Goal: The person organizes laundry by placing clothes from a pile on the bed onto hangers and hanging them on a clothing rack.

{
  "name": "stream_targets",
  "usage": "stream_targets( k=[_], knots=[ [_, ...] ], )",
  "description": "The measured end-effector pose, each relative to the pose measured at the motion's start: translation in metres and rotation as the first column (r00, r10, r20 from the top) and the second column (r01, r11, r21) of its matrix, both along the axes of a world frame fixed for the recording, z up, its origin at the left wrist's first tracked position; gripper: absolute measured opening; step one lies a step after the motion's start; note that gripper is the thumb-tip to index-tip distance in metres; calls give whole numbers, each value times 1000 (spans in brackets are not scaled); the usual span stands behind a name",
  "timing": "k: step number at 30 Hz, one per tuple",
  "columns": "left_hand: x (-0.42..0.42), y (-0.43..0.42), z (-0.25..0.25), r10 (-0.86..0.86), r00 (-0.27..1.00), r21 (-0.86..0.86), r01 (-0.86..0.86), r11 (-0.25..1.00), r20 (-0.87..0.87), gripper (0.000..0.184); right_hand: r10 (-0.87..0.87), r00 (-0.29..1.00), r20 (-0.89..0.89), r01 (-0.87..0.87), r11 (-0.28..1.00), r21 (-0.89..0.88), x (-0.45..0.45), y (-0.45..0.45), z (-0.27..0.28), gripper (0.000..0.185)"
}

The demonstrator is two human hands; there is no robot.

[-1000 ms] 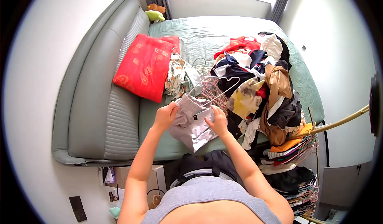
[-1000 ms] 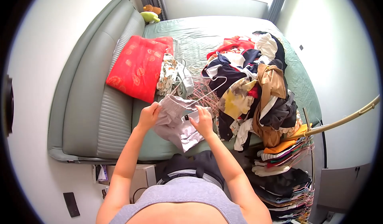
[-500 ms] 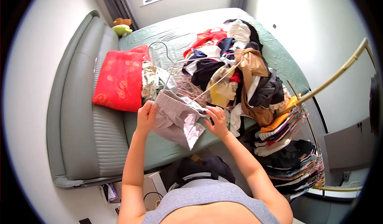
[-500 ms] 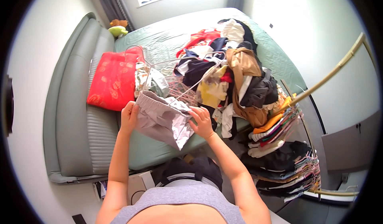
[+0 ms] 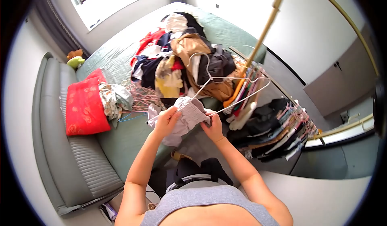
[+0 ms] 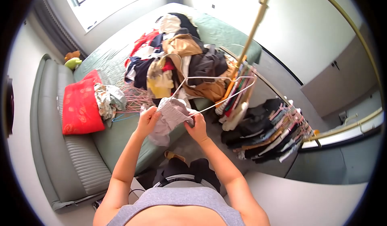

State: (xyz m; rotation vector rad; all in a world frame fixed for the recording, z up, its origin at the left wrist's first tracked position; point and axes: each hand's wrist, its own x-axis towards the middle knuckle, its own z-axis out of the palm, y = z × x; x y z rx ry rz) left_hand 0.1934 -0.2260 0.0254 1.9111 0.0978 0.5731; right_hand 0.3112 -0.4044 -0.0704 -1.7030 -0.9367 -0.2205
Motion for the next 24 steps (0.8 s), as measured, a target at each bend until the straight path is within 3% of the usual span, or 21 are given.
stream_targets(
  k=[1, 2, 5, 7, 11, 15, 20, 24],
  knots=[
    [6, -15, 1, -23, 1000, 1, 23, 1000, 3, 13, -2, 996, 93, 5, 1000, -29, 2, -19, -1, 42],
    [13, -30, 2, -45, 999, 2, 45, 999, 8, 13, -27, 998, 62, 27, 1000, 10, 1, -36, -1, 38],
    [28, -66, 3, -72, 996, -14, 73, 997, 43, 14, 79, 962, 260, 2, 955, -296, 2, -91, 20, 35],
    [34, -81, 13, -104, 993, -41, 107, 993, 57, 14, 41, 933, 357, 129, 890, -438, 14, -130, 5, 41],
    [37, -77, 8, -242, 970, 200, 243, 949, -30, 9, -119, 928, 353, 293, 818, -494, 51, -217, 11, 22],
    [43, -80, 19, -392, 913, 316, 408, 857, -117, 6, -174, 890, 422, 398, 750, -528, 74, -281, 10, 21],
    [59, -73, 35, -477, 855, 460, 513, 725, -201, 6, -198, 872, 448, 451, 682, -576, 79, -337, 7, 21],
    [76, -76, 44, -505, 823, 603, 548, 580, -261, 10, -223, 880, 419, 443, 701, -559, 82, -353, 13, 16]
  ],
)
